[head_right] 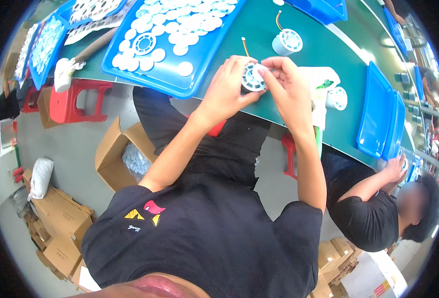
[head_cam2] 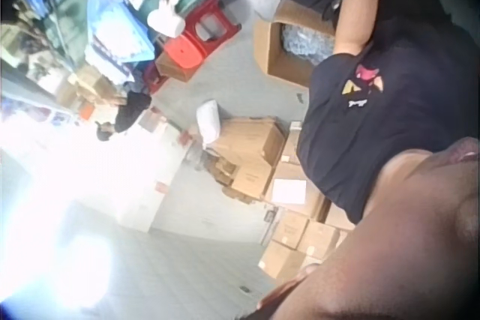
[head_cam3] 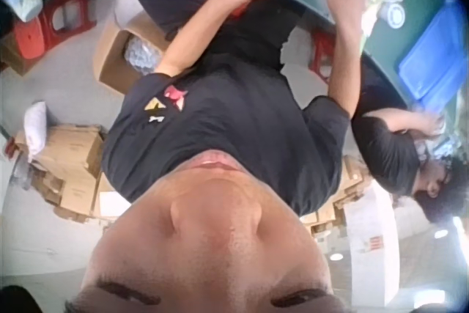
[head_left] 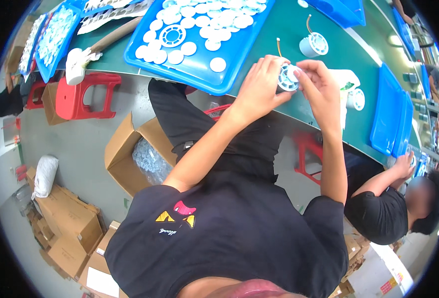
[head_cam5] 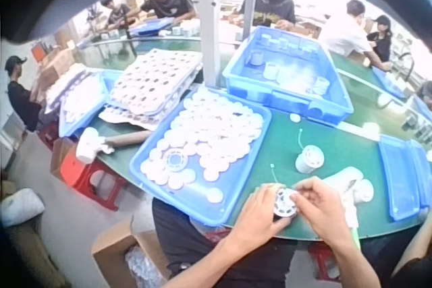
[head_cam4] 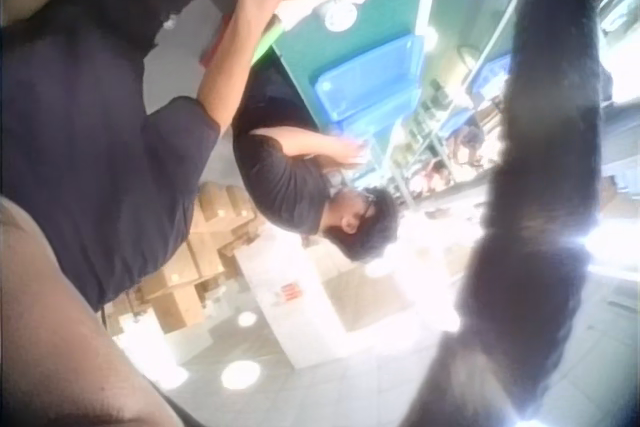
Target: Assembling small electronic modules by inserting circular PCBs into plastic housings and applying adhesive.
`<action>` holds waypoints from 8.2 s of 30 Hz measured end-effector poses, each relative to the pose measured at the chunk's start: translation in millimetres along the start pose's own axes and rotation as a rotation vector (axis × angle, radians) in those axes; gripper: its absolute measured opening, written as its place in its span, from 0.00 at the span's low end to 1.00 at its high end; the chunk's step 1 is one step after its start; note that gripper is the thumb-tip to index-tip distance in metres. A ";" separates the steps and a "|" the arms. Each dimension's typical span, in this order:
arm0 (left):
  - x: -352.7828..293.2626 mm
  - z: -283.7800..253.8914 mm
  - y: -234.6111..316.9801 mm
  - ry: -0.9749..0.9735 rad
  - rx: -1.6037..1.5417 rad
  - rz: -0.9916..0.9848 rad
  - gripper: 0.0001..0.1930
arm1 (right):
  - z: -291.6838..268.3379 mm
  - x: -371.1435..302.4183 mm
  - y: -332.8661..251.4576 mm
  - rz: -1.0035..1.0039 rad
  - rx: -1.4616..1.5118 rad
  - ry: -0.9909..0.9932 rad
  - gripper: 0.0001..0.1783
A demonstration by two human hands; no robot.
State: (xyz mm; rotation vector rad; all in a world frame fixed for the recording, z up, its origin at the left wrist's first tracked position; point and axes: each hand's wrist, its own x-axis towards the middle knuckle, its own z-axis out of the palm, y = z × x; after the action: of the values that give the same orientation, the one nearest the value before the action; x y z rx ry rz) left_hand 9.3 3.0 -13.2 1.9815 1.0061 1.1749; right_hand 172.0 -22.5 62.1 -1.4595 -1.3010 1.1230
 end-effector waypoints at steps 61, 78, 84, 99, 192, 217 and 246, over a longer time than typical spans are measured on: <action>-4.6 -6.2 -5.1 0.073 0.015 -0.059 0.25 | 37.5 -7.6 17.1 -0.592 -0.793 0.320 0.33; -7.3 -5.2 -3.8 0.082 0.046 -0.049 0.24 | 49.1 -18.4 13.6 -0.368 -0.690 0.392 0.32; -5.0 -1.7 -0.9 0.122 0.025 0.032 0.28 | 49.0 -20.0 10.4 -0.296 -0.709 0.412 0.32; -3.4 -13.8 6.0 0.009 -0.089 -0.093 0.35 | -62.7 -92.4 57.2 -0.065 -0.959 0.486 0.17; -365.9 -113.7 -86.9 0.541 0.127 -0.978 0.13 | -18.1 -54.6 43.1 -0.379 -1.208 0.378 0.22; -642.9 91.3 -275.5 1.722 -0.374 -2.094 0.31 | 754.6 -170.6 349.2 -0.166 -1.524 -1.478 0.28; -710.6 168.6 -434.2 2.418 0.063 -2.101 0.33 | 751.0 -124.9 605.7 0.217 -1.594 -1.225 0.41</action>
State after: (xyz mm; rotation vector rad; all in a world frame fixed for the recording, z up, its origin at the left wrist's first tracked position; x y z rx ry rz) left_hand -191.0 -393.2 -737.6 1.8682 -2.2369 -1.0598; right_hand -430.1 -175.9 -686.5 -1.9335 -3.4798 1.0751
